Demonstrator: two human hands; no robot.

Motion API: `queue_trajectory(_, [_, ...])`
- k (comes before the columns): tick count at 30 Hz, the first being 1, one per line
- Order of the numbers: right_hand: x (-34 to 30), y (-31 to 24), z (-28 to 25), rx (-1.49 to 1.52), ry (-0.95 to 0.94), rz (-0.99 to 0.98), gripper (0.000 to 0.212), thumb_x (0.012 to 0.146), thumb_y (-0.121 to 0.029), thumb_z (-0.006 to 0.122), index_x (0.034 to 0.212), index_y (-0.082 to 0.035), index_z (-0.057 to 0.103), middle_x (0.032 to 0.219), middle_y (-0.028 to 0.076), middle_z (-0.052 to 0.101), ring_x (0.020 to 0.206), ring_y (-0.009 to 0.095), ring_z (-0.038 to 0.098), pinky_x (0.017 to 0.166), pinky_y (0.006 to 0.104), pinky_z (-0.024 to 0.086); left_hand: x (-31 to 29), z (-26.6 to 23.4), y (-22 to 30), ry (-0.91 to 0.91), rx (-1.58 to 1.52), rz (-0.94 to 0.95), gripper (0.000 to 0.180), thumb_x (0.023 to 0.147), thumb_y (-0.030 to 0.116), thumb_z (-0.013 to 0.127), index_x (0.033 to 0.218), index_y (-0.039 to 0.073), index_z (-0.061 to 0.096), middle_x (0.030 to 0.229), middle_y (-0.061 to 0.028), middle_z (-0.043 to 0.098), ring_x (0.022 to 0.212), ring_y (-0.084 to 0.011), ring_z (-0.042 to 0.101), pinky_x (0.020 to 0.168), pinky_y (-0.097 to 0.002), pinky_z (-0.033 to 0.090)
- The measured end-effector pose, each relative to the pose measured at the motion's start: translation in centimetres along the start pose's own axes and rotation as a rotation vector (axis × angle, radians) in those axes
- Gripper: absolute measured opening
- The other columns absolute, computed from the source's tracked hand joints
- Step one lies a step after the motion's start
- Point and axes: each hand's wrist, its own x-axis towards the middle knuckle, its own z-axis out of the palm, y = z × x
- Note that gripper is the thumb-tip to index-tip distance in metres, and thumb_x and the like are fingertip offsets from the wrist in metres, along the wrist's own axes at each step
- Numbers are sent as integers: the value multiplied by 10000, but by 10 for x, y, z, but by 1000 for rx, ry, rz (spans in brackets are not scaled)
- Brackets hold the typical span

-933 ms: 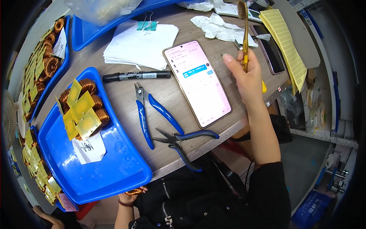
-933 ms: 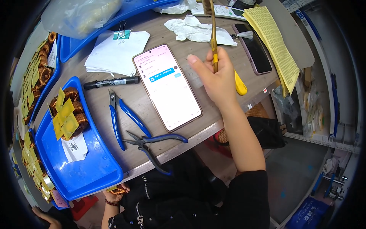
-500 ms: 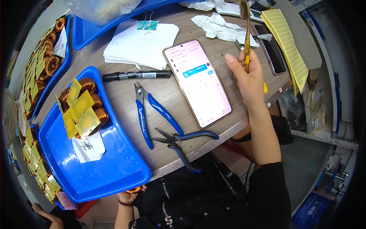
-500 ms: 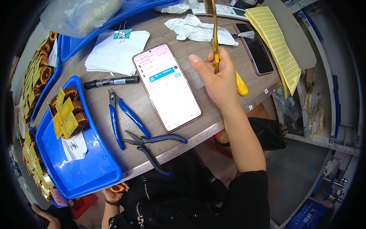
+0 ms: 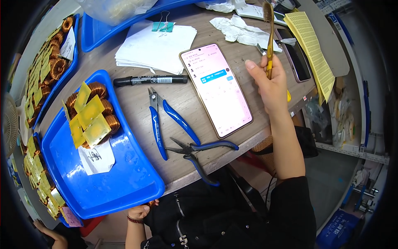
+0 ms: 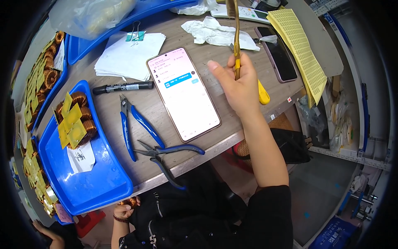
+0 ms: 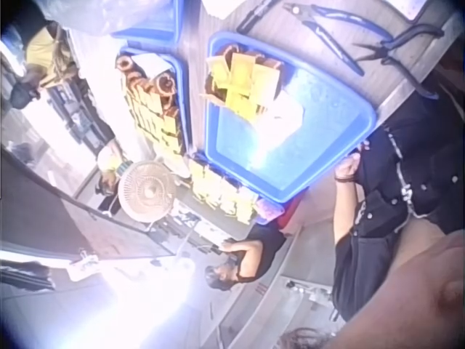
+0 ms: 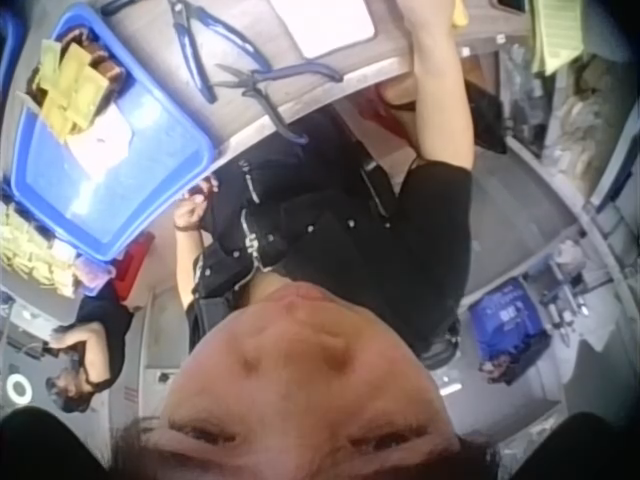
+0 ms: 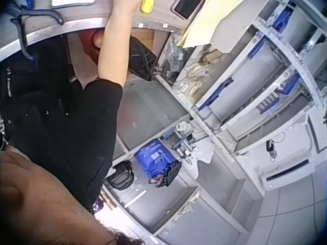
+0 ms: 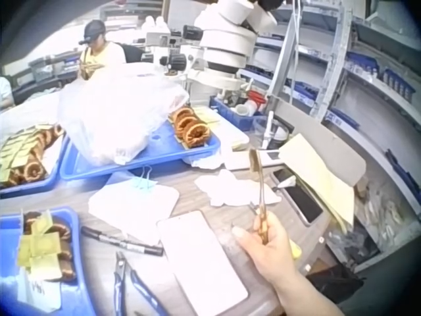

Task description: Cleaning and inspecting large copper coil electronic components using a small brush.

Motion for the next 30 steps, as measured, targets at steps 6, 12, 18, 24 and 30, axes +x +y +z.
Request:
queue_trajectory(6, [1, 1, 2, -103, -53, 49, 328, 732, -84, 718, 799, -113, 398, 593, -96, 334, 508, -21, 292, 456, 128, 235, -1, 2, 2, -4, -32, -4, 464, 615, 12, 617, 1053, -100, 511, 946, -246, 567, 885, -342, 574, 781, -403, 491])
queue_trajectory(12, [2, 1, 7, -244, -14, -2, 362, 699, -121, 755, 795, -103, 406, 588, -93, 324, 513, -12, 287, 455, 125, 238, 3, 10, 3, -23, -44, 10, 452, 613, 8, 618, 1037, -112, 514, 934, -245, 572, 872, -337, 583, 773, -395, 499])
queue_trajectory(18, [-1, -3, 9, -444, -32, -107, 483, 616, -275, 804, 814, -36, 434, 672, -24, 385, 539, 40, 309, 445, 187, 284, 3, 12, 4, -16, -34, 15, 446, 617, 3, 620, 1034, -113, 514, 927, -230, 575, 870, -333, 584, 763, -393, 504])
queue_trajectory(24, [2, 2, 4, -235, 34, 24, 513, 602, -308, 809, 838, -37, 443, 642, -32, 391, 540, 41, 320, 461, 184, 289, 5, 14, 6, -46, -23, 26, 442, 620, 9, 621, 1029, -118, 512, 922, -224, 576, 850, -320, 590, 761, -392, 506])
queue_trajectory(30, [-3, -3, 9, -413, -18, -75, 415, 672, -160, 779, 819, -95, 397, 600, -82, 316, 527, 3, 276, 473, 140, 242, 4, 14, 5, -35, -17, 45, 437, 617, 12, 618, 1019, -121, 511, 923, -224, 572, 845, -313, 591, 754, -375, 504])
